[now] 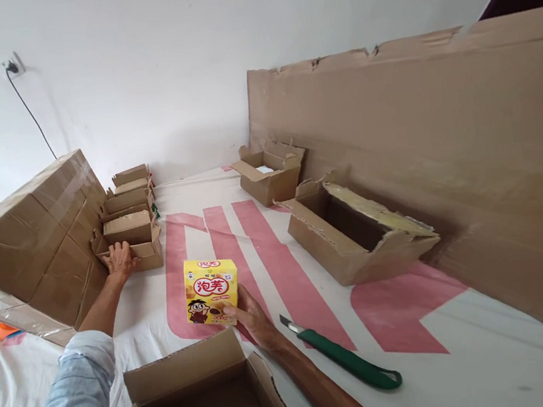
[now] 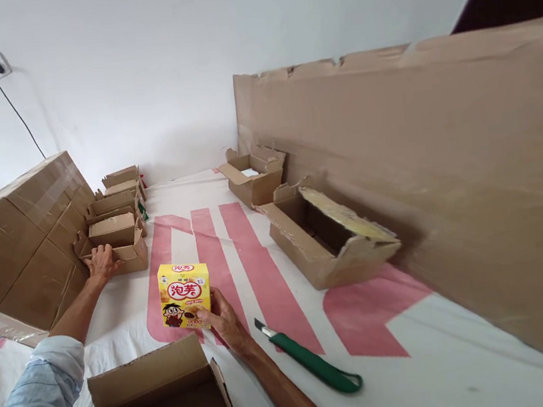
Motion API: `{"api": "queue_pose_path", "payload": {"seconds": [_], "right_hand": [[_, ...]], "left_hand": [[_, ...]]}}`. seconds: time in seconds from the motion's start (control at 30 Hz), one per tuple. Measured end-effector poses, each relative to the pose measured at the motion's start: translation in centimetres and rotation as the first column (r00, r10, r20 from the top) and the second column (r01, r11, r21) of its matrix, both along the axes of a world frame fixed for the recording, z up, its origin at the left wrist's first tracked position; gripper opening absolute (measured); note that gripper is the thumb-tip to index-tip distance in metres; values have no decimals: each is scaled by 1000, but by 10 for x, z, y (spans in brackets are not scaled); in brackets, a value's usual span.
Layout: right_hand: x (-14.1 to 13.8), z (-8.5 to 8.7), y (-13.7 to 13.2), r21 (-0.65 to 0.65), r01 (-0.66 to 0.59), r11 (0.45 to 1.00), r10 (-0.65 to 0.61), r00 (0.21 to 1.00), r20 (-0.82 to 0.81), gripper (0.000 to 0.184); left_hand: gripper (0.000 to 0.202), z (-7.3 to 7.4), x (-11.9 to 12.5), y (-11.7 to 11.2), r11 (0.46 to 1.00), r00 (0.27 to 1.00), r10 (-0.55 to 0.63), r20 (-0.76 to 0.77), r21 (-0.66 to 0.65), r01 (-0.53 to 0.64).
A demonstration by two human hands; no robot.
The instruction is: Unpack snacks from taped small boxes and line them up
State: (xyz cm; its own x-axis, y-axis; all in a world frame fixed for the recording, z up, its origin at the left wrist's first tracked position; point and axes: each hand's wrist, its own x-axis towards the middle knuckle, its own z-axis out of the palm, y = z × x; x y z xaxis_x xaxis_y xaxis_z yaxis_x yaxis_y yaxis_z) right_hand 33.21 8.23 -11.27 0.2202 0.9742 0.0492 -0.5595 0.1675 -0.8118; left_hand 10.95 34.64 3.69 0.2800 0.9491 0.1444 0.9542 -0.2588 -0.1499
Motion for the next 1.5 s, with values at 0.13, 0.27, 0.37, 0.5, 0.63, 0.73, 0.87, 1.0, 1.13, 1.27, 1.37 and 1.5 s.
{"api": "queue_pose_path", "payload": {"seconds": [0.13, 0.27, 0.37, 0.5, 0.63, 0.73, 0.87, 1.0, 1.13, 1.27, 1.37, 1.5], "right_hand": [[-1, 5, -3, 0, 18, 1000, -18, 994, 103, 52], [-4, 6, -3, 14, 20, 1000, -22, 991, 135, 53], [-7, 3, -1, 28, 6, 1000, -9, 994, 111, 64], [-8, -2, 3, 42, 16, 999, -21, 994, 108, 73], [-6, -7, 2, 63, 69, 996, -80, 979, 190, 76], [-4, -14, -1, 69, 101, 992, -116, 959, 258, 76], [-3, -24, -2, 68, 152, 986, -166, 936, 310, 80], [-10, -31, 1, 38, 182, 983, -182, 902, 391, 67], [-17, -36, 6, 1, 189, 982, -172, 891, 421, 57], [-17, -39, 9, -18, 197, 980, -168, 877, 449, 53], [-15, -39, 8, -31, 197, 980, -159, 866, 474, 49], [-13, -39, 5, -45, 198, 979, -149, 853, 500, 46]], "left_hand": [[59, 8, -6, -17, 999, 1000, -14, -4, -39, 13], [60, 29, -1, -43, 998, 998, -54, 19, -31, 54], [53, 50, 14, -73, 983, 982, -182, 54, 15, 181], [60, 70, 43, -115, 867, 862, -490, 131, -35, 498], [78, 62, 66, -143, 563, 643, -729, 236, -328, 759], [67, 46, 63, -147, 576, 690, -705, 164, -434, 692], [53, 30, 24, -134, 684, 772, -586, 245, -361, 634], [50, 20, -35, -113, 827, 851, -425, 310, -250, 504], [53, 3, -78, -92, 942, 906, -226, 357, -157, 297], [56, -18, -93, -71, 984, 904, -97, 417, -96, 149], [52, -28, -92, -57, 993, 888, -55, 457, -64, 94], [42, -34, -87, -42, 1000, 875, 10, 483, -25, 2]]}}
